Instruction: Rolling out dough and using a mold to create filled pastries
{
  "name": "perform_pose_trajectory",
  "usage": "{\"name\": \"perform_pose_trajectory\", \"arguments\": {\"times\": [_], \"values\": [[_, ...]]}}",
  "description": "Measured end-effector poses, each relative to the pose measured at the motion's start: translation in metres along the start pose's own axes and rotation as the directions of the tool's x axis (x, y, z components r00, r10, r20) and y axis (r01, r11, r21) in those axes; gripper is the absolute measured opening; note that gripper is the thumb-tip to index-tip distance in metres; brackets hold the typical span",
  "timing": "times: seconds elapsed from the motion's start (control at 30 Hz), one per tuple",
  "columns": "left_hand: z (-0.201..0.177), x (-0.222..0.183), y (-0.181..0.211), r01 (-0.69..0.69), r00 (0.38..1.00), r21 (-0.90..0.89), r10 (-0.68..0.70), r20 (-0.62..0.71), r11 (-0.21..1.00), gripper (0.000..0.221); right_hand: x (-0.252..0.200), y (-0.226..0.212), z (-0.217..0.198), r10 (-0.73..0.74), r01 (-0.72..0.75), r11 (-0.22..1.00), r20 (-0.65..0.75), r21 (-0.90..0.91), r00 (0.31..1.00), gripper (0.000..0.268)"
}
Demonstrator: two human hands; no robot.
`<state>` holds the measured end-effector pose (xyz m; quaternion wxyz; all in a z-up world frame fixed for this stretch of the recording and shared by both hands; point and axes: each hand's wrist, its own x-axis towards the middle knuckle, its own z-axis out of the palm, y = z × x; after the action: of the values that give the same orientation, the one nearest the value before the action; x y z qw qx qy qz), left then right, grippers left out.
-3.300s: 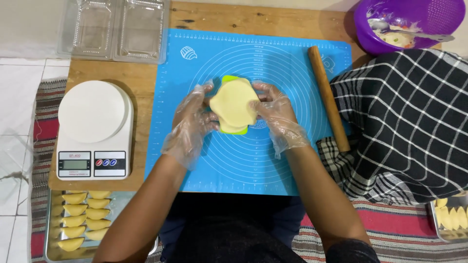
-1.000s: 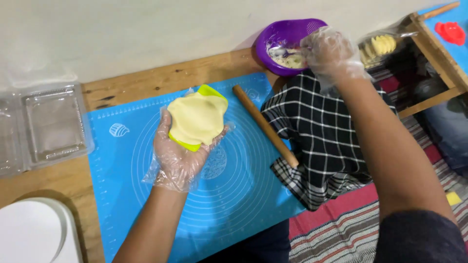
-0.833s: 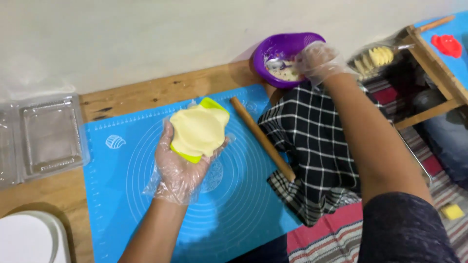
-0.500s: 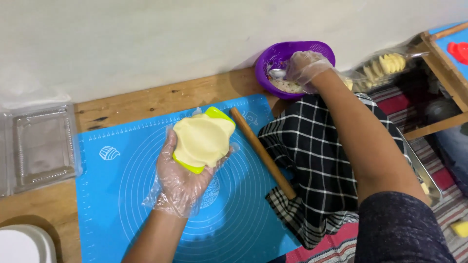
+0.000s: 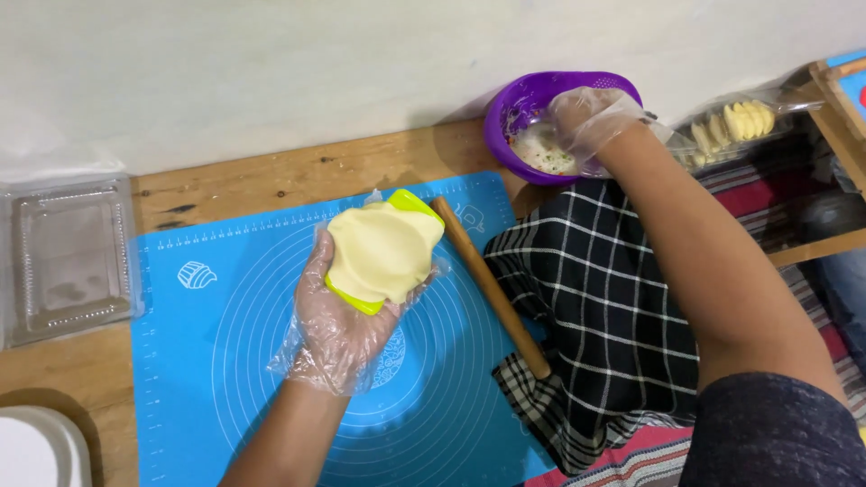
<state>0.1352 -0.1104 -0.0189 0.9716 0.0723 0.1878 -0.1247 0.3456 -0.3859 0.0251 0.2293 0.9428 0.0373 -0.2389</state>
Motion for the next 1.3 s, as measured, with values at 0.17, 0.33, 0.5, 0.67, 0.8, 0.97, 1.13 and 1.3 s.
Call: {"name": "perform_pose_trajectory", "arguments": {"times": [0.17,0.33,0.5,0.67,0.8,0.97,1.13,1.3], "values": [[0.001,0.0,0.0,0.01,1.0,-0.027,-0.01,0.003,1.0,0.059,-0.032,-0.013,-0.023,-0.003,0.005,0.991,0.017,-0.134,1.0,0.045],[-0.002,0.001,0.0,0.006,1.0,-0.024,-0.006,0.014,1.0,0.058,-0.023,-0.018,-0.018,-0.122,0.124,0.991,0.042,-0.04,0.992,0.059],[0.0,-0.001,-0.001,0.003,0.999,0.008,-0.002,-0.043,1.0,0.058,-0.046,-0.032,-0.032,-0.102,0.106,0.994,0.124,-0.022,0.987,0.076],[0.002,-0.002,-0.002,-0.006,0.996,0.017,0.007,-0.087,1.0,0.059,-0.043,-0.034,-0.036,-0.017,0.015,1.0,0.106,0.021,0.994,0.077],[-0.003,-0.001,0.001,0.008,1.0,-0.02,-0.008,0.014,1.0,0.058,0.003,-0.002,-0.019,-0.051,0.048,0.987,0.016,0.151,0.999,0.073],[-0.001,-0.001,-0.001,0.01,1.0,-0.03,-0.01,-0.011,0.999,0.059,0.031,0.021,-0.002,0.055,-0.068,0.937,0.046,0.341,0.997,0.049],[-0.004,-0.002,-0.001,0.011,1.0,-0.004,-0.011,-0.013,1.0,0.058,-0.007,0.007,-0.01,0.083,-0.068,0.975,-0.061,0.211,0.995,0.036],[-0.004,-0.004,0.001,0.0,1.0,0.008,-0.001,0.015,1.0,0.058,-0.007,-0.005,-0.012,0.044,-0.047,0.949,-0.017,-0.311,0.999,0.033]]}}
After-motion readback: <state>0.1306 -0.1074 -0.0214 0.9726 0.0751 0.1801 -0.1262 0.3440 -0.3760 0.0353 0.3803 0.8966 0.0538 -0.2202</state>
